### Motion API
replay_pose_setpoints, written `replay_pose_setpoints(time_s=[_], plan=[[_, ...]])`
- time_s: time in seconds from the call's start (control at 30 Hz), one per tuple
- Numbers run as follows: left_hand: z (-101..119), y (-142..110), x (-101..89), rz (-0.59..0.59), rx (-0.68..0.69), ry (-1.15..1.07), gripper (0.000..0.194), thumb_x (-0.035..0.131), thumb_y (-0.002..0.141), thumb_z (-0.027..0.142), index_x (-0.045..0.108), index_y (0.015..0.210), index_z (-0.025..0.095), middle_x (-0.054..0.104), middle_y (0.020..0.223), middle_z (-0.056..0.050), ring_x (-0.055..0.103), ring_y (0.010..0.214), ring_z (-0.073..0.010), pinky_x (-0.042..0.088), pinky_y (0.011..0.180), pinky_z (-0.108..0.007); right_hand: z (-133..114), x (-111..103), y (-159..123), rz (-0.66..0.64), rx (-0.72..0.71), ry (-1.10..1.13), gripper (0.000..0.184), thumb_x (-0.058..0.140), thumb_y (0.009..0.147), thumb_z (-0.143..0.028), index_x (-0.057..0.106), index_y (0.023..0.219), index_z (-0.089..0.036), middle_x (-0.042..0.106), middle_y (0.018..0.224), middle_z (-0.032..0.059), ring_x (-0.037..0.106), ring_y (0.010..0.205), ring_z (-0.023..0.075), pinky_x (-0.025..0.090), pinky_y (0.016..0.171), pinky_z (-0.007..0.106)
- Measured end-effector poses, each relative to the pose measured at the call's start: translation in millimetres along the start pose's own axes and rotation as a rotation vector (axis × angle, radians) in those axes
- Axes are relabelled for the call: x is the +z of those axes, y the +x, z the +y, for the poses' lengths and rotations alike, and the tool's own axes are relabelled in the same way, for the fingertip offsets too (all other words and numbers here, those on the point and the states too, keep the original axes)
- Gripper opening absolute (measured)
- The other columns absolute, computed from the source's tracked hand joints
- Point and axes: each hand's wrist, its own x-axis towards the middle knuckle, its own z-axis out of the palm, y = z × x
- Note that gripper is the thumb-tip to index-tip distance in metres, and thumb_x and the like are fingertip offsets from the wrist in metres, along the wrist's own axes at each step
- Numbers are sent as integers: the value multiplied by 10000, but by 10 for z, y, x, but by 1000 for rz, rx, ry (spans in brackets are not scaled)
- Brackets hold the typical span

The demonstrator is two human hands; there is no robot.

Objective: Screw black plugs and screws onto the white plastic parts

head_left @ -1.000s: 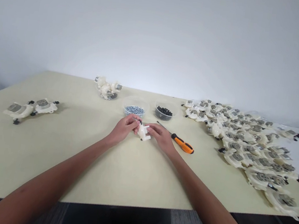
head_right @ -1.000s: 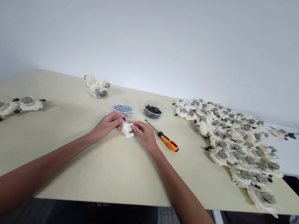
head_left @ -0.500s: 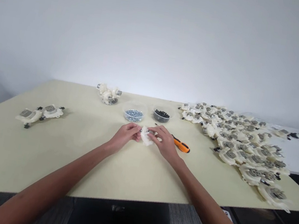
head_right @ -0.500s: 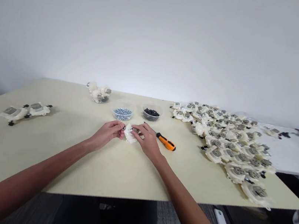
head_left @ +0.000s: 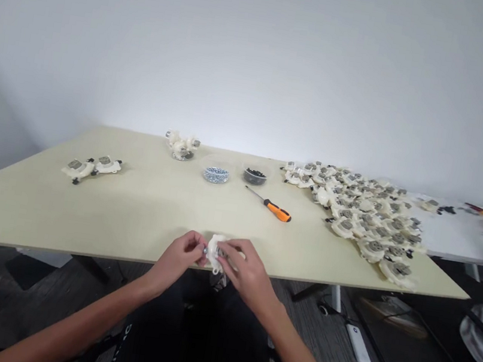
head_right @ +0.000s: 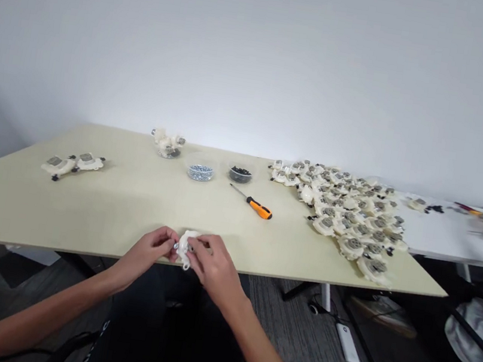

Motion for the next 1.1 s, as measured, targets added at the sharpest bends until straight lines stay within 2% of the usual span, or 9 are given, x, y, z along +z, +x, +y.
replay_pose_setpoints(time_s=[0.1,0.2,0.33,0.47,0.57,0.67,0.77,0.93,1.1], plan=[[-24,-295,16,-24,-47,72,91,525,791,250,498,830,173,568,682,29,558,663,-126,443,708,-273,-206,-6,-242,-49,-48,-28,370,509,922,-173,542,1286,-233,598,1089,121,582,1027,222,535,884,389],[-48,-480,42,-4,-56,112,91,515,775,235,500,845,179,567,702,30,560,670,-130,449,710,-276,-314,-8,-356,-51,-65,-17,374,514,918,-172,547,1285,-235,604,1083,124,585,1014,226,534,882,395],[-75,-600,46,-59,30,179,178,518,839,322,532,954,187,620,838,-13,601,791,-157,469,789,-303,-353,-39,-377,33,33,101,306,551,908,-216,608,1208,-238,617,1012,101,611,949,208,547,829,360],[-33,-631,-14,-107,114,318,235,565,836,367,564,1018,217,660,978,-40,621,909,-185,468,850,-321,-384,-105,-379,79,117,194,253,578,897,-263,656,1137,-260,633,957,76,628,883,195,552,776,332],[9,-609,-81,-106,186,521,178,595,817,357,603,944,232,657,967,-25,608,914,-190,452,858,-323,-408,-113,-417,60,122,197,261,578,898,-275,656,1146,-263,629,967,78,624,898,196,543,800,338],[16,-580,-124,-149,225,620,159,599,813,358,620,912,235,645,931,-20,591,900,-191,444,835,-314,-411,-81,-464,31,160,231,245,577,898,-279,660,1129,-263,629,967,71,621,892,189,537,786,324],[-7,-569,-118,-137,219,629,164,590,819,364,624,908,231,649,918,-18,589,888,-189,438,828,-310,-401,-40,-491,42,208,277,229,579,897,-276,664,1110,-263,627,964,62,618,885,184,528,780,315],[-65,-562,-78,-27,174,572,164,598,804,372,620,872,225,667,921,-24,604,888,-202,451,826,-324,-379,33,-470,80,246,298,205,593,887,-290,673,1075,-273,623,944,51,623,848,180,531,745,307],[-164,-530,-90,32,208,510,171,582,816,376,592,860,212,657,922,-36,609,908,-202,478,851,-343,-334,112,-433,101,244,290,207,596,884,-296,669,1077,-273,631,952,49,623,843,181,533,743,308]])
